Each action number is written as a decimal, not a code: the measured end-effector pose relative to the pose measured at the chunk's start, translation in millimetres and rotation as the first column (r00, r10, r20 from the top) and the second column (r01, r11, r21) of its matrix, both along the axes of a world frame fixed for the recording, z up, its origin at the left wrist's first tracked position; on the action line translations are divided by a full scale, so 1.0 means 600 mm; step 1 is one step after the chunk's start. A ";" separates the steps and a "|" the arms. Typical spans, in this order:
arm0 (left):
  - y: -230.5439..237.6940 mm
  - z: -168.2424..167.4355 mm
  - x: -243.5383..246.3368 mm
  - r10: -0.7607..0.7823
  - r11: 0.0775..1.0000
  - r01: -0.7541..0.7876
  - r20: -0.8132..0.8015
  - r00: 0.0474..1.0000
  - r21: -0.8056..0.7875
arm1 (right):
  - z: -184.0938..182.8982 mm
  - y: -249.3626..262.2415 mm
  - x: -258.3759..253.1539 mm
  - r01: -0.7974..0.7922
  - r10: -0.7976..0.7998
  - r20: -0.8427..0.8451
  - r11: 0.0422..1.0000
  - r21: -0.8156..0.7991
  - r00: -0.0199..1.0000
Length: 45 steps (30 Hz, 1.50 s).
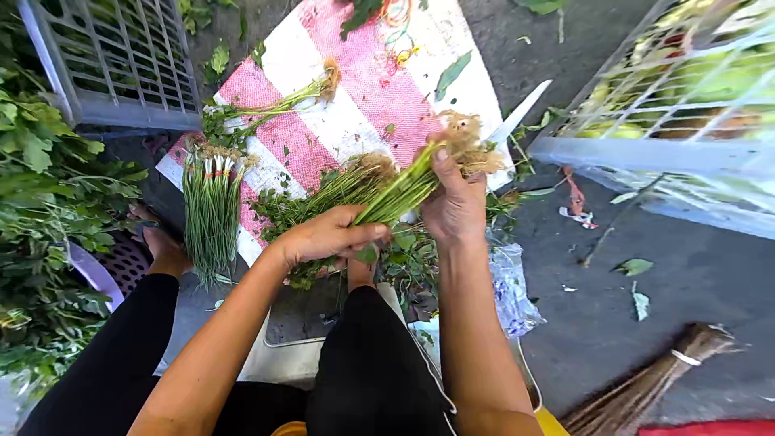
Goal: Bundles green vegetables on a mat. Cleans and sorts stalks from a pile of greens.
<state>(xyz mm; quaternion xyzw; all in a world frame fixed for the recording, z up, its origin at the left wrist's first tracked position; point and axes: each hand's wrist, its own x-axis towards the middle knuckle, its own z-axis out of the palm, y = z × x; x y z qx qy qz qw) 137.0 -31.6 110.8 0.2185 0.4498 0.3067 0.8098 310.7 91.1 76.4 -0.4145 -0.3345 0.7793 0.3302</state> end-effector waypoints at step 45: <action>0.081 -0.016 0.082 0.093 0.969 -0.095 -0.021 0.995 -0.230 | -0.057 -0.006 0.004 0.178 -0.115 0.189 0.913 -0.368 0.975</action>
